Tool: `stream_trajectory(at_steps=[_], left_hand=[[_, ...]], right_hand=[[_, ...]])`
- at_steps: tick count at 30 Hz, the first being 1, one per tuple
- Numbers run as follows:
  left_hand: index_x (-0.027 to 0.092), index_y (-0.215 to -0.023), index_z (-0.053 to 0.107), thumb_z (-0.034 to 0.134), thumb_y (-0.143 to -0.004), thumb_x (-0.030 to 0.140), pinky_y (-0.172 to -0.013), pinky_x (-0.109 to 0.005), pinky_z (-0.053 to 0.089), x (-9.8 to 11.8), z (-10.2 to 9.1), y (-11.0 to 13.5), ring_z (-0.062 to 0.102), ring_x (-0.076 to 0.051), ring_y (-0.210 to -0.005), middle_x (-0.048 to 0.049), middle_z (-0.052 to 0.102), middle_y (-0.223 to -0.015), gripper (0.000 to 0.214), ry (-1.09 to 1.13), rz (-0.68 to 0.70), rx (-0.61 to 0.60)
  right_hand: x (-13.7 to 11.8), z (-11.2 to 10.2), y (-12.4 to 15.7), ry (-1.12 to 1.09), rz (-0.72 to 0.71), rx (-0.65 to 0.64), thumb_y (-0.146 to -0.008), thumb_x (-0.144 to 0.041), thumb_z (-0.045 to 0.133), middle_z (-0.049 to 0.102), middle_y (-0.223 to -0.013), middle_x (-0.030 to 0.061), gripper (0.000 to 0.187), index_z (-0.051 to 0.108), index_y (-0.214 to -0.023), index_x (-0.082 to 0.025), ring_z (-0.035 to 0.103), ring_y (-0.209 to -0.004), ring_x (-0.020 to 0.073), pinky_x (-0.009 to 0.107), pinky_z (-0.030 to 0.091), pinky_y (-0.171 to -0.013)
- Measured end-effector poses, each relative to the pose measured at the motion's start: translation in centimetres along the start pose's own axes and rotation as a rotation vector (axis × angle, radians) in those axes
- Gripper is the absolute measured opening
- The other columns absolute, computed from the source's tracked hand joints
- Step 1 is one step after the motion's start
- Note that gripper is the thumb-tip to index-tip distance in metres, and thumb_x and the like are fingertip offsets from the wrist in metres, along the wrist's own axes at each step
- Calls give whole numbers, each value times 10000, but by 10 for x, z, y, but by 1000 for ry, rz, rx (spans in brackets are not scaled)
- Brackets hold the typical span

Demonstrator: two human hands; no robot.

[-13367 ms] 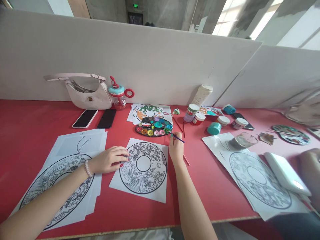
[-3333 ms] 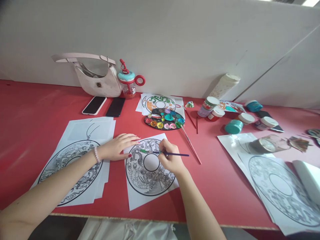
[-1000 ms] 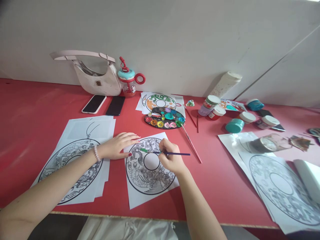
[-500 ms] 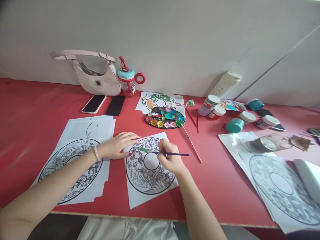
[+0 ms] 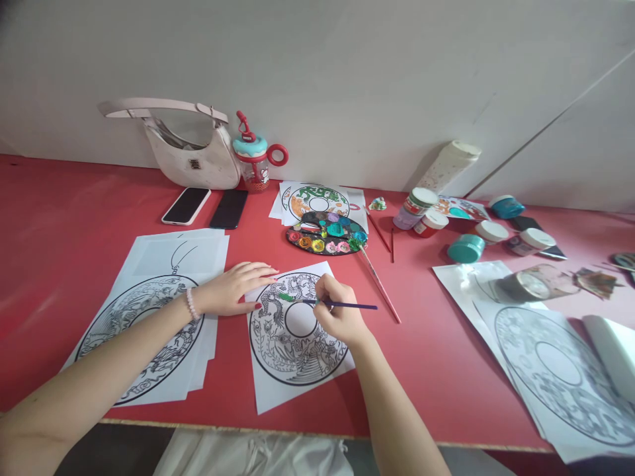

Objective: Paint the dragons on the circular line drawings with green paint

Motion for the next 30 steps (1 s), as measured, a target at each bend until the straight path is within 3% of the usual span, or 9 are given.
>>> stream_trajectory(at_steps=[30], left_hand=[[245,-1420,368,414,-918,618,-1108,-420,257,1,-2,0,309,-263,-1356,-38,386,-1475,627,8,9,-2]], right_hand=[[-4,2,-2,12,-5,-34,-575,-110,396,360,-570,-50,156,334,-660,-225,301,-504,87,222,268,-467]])
Point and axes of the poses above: each hand's wrist, its own y-axis away from the middle knuckle, its own z-axis out of the palm, x = y × z, the point moved 1 cm from there along -y, towards the middle knuckle
